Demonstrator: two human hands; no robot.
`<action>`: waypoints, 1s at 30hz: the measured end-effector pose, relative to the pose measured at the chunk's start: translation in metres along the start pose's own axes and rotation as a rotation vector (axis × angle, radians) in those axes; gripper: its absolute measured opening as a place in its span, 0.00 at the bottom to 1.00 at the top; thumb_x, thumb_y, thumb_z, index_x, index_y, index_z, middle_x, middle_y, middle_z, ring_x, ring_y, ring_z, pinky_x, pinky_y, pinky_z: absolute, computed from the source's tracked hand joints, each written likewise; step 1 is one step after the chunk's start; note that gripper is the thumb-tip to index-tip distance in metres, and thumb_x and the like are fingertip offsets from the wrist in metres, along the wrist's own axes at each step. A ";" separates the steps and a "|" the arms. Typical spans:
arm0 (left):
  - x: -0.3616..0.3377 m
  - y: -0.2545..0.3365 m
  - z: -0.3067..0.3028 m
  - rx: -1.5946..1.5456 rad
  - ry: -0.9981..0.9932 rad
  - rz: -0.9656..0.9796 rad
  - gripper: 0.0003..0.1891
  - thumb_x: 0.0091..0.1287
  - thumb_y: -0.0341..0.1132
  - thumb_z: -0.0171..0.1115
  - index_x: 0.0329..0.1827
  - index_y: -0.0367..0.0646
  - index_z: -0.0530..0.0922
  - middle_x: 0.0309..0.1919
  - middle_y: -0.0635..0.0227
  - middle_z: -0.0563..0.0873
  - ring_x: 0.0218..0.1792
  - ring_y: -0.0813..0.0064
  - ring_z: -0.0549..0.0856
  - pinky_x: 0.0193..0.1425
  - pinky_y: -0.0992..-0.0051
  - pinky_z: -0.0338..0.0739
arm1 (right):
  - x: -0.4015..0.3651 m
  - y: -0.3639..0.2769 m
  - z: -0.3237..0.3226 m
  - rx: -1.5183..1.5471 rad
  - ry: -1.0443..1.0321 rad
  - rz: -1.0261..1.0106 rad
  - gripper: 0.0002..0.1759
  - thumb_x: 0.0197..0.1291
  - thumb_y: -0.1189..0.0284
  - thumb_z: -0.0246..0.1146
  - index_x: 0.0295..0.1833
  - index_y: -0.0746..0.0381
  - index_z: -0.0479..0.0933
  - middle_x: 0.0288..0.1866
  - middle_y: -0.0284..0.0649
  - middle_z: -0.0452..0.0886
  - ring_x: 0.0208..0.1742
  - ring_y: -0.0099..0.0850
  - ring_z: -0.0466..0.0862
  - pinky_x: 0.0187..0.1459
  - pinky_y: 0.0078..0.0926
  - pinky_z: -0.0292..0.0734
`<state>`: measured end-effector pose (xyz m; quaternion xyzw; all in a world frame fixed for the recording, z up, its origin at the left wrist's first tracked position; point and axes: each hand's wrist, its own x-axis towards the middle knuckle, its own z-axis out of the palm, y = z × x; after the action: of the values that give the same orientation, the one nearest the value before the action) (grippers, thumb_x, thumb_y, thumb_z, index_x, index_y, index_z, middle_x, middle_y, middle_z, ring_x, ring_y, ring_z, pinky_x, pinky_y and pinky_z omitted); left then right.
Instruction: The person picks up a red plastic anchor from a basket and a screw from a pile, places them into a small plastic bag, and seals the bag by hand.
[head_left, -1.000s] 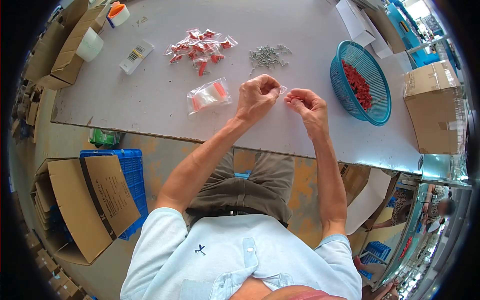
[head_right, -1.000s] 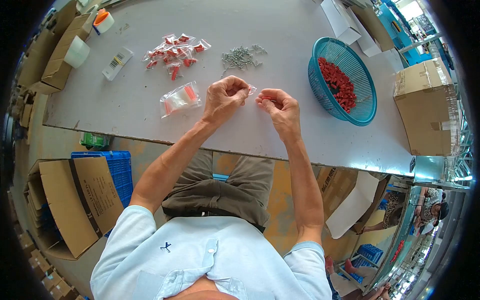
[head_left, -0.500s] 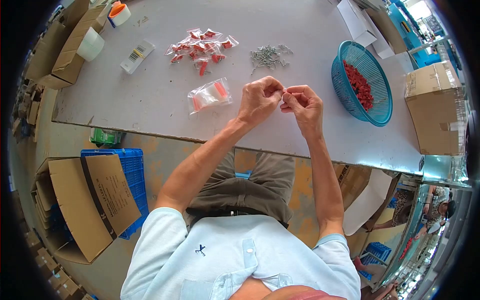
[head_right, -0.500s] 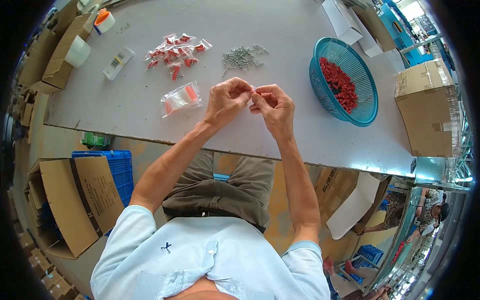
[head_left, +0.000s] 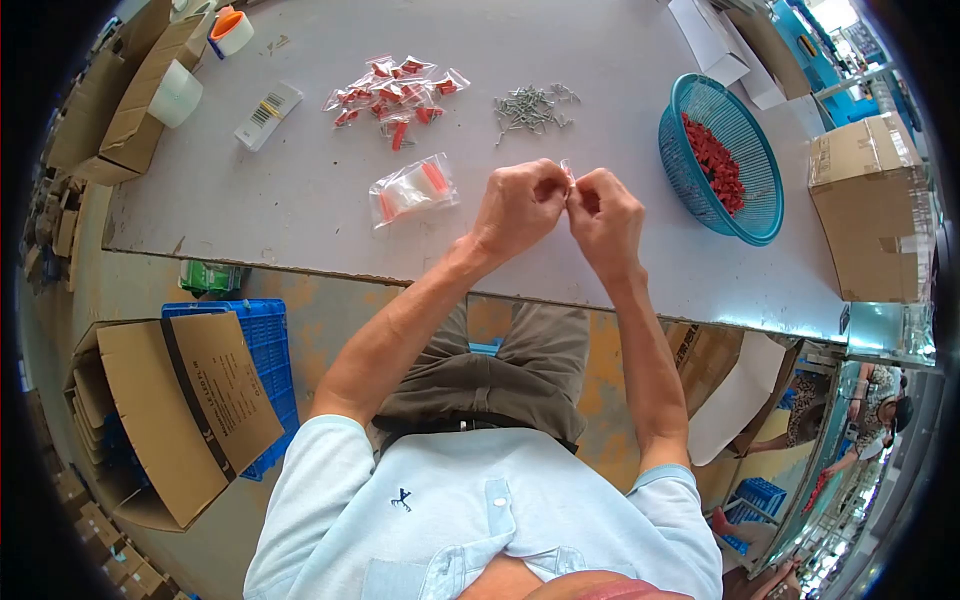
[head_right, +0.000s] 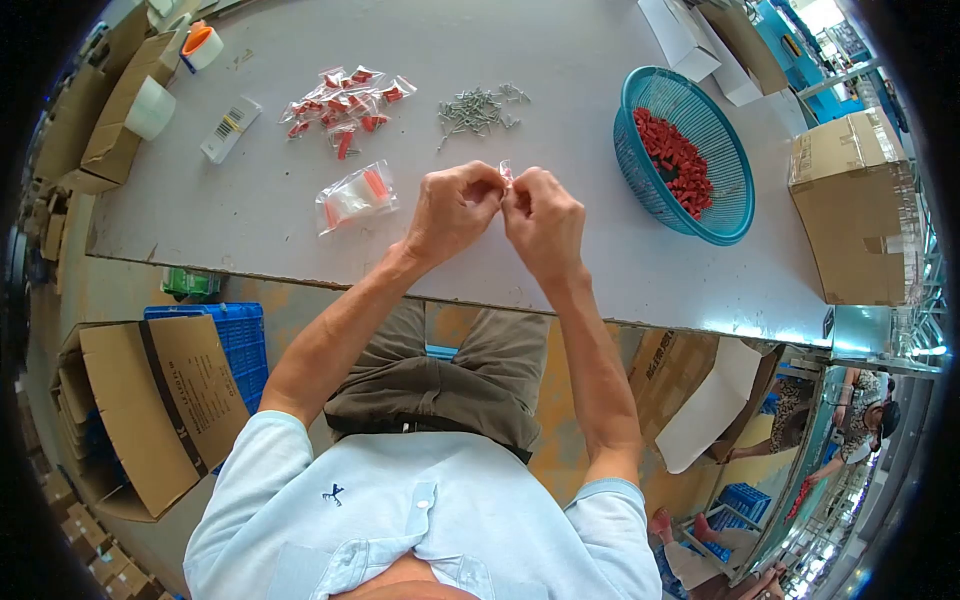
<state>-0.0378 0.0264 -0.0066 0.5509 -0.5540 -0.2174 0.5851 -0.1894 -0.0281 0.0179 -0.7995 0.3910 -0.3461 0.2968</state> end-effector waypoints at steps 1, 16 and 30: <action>0.002 0.001 -0.001 -0.001 -0.003 0.002 0.05 0.70 0.24 0.68 0.45 0.34 0.88 0.34 0.67 0.92 0.34 0.82 0.88 0.38 0.79 0.84 | -0.003 -0.003 0.003 -0.175 0.085 -0.224 0.05 0.66 0.79 0.72 0.41 0.64 0.81 0.37 0.38 0.89 0.33 0.25 0.89 0.32 0.29 0.85; 0.004 -0.006 -0.012 -0.285 -0.150 -0.350 0.10 0.77 0.35 0.67 0.44 0.34 0.87 0.30 0.68 0.89 0.30 0.84 0.84 0.33 0.80 0.80 | 0.000 0.007 -0.019 0.158 -0.064 -0.086 0.05 0.67 0.76 0.74 0.46 0.65 0.88 0.41 0.38 0.89 0.40 0.26 0.89 0.42 0.24 0.85; 0.005 -0.003 -0.011 -0.299 -0.222 -0.251 0.08 0.70 0.27 0.72 0.49 0.32 0.86 0.39 0.61 0.92 0.43 0.73 0.93 0.51 0.74 0.89 | -0.010 0.015 -0.012 0.262 -0.029 -0.019 0.06 0.72 0.74 0.70 0.47 0.66 0.87 0.38 0.38 0.90 0.39 0.23 0.89 0.43 0.24 0.84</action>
<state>-0.0257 0.0254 -0.0053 0.4953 -0.5035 -0.4277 0.5641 -0.2099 -0.0302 0.0107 -0.7626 0.3305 -0.3853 0.4009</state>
